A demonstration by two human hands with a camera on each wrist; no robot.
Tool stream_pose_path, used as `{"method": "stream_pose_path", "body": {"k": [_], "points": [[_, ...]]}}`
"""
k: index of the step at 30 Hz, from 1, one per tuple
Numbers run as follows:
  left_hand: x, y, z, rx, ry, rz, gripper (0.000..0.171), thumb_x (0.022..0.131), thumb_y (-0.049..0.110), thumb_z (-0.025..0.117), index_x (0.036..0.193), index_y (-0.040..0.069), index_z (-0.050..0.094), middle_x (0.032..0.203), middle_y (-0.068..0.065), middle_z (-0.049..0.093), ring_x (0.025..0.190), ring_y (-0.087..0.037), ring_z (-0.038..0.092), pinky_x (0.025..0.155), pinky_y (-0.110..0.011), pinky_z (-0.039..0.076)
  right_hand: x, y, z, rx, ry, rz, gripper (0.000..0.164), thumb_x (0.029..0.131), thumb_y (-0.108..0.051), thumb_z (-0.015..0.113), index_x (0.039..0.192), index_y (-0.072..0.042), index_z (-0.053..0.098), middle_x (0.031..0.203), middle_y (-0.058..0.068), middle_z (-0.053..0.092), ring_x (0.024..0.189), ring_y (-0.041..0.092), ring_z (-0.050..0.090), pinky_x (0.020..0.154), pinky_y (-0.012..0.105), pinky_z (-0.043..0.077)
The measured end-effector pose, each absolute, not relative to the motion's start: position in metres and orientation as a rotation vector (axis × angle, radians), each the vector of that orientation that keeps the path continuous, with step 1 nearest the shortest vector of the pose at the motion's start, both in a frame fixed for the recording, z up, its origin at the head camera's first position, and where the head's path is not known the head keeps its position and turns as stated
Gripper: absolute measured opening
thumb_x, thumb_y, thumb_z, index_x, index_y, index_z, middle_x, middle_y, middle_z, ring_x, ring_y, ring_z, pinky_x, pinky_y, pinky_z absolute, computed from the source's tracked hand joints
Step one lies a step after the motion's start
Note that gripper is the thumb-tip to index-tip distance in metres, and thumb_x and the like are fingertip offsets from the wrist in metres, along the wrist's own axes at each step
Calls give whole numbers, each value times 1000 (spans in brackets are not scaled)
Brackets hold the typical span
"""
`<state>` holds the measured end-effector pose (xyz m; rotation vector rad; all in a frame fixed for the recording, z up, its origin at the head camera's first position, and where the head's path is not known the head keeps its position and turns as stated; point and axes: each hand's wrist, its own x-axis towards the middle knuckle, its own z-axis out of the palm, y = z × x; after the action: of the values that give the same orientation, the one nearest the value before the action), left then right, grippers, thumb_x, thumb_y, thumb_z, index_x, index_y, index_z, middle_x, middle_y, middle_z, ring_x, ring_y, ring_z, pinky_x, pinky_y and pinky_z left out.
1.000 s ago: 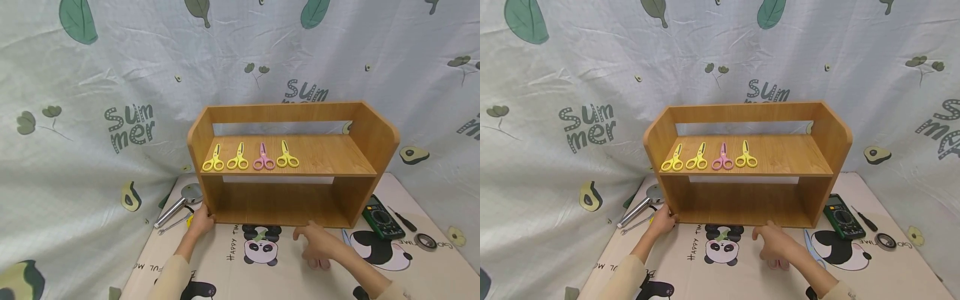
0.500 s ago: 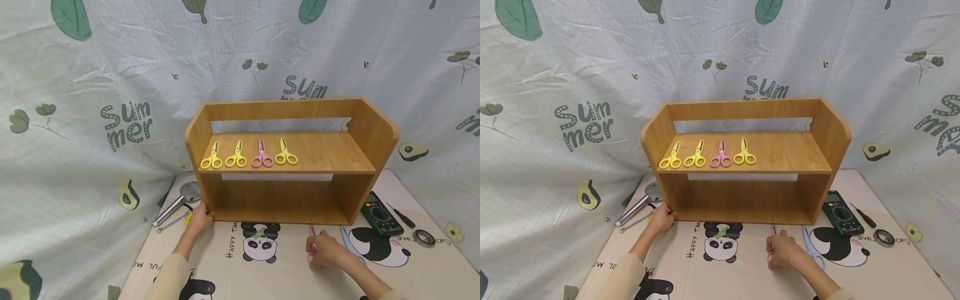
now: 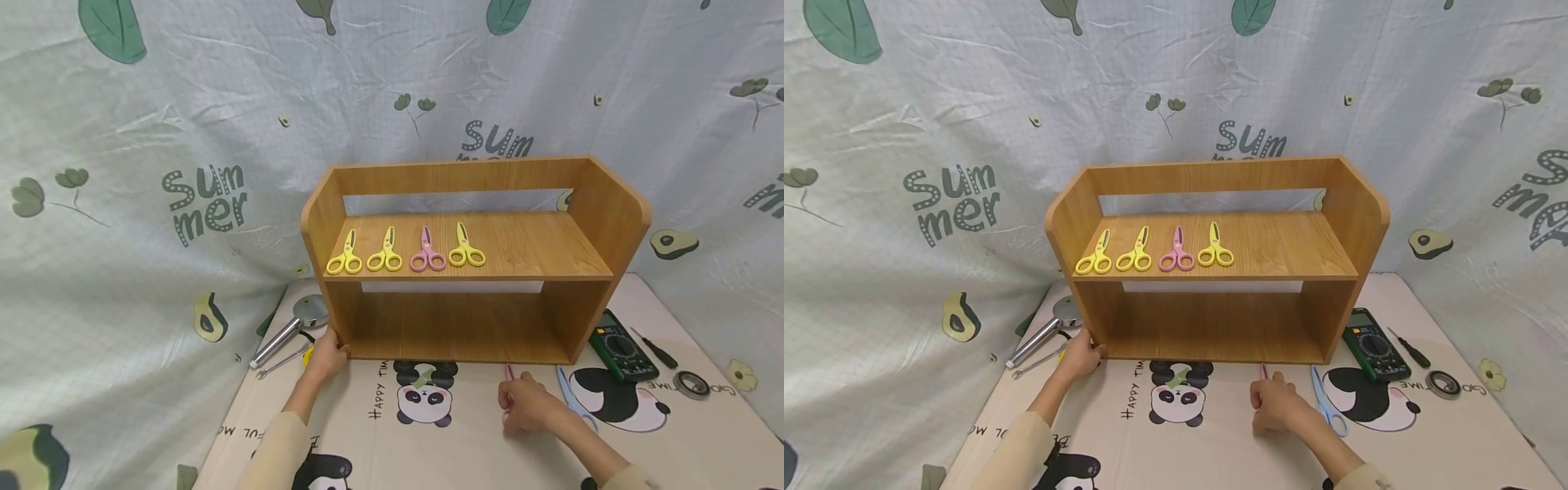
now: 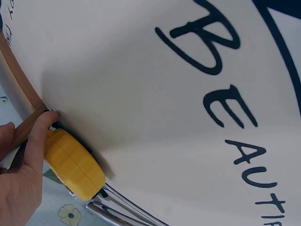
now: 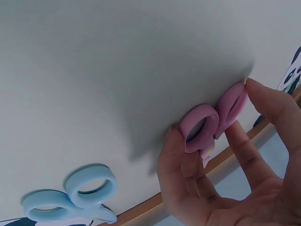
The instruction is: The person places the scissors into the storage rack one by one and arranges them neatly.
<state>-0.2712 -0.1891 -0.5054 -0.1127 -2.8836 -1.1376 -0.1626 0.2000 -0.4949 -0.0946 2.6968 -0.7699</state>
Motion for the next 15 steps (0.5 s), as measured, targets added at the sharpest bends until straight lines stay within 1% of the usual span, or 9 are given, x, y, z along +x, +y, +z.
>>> {"method": "stream_pose_path", "body": {"k": [3,8,11,15], "points": [[-272,-190,-505,-91,-2907,-1131,44,95,-1,59,136,-12,47,129,-36,65,121,-46,65,98,-54,56,-164,199,-494,-82,2687,-778,35,66,-3,90,81,-13,60,93,11,48,82,28,50,62,35,40],[-271,-191,-504,-77,-2928,-1101,34,96,1,60,125,-14,52,123,-37,66,117,-46,66,94,-53,56,-164,198,-492,-92,2687,-763,35,66,-4,91,79,-12,60,93,11,48,79,29,51,60,35,40],[-272,-190,-505,-86,-2917,-1106,36,96,0,60,128,-13,51,125,-36,66,119,-47,66,95,-54,56,-163,196,-493,-104,2693,-750,36,66,-5,92,79,-12,59,92,12,49,78,29,50,60,36,39],[-272,-190,-506,-101,-2899,-1132,44,96,-1,60,137,-11,47,131,-36,64,123,-47,65,98,-54,56,-163,194,-494,-112,2712,-713,38,64,-7,92,77,-12,57,91,12,48,79,30,48,63,37,36]]}}
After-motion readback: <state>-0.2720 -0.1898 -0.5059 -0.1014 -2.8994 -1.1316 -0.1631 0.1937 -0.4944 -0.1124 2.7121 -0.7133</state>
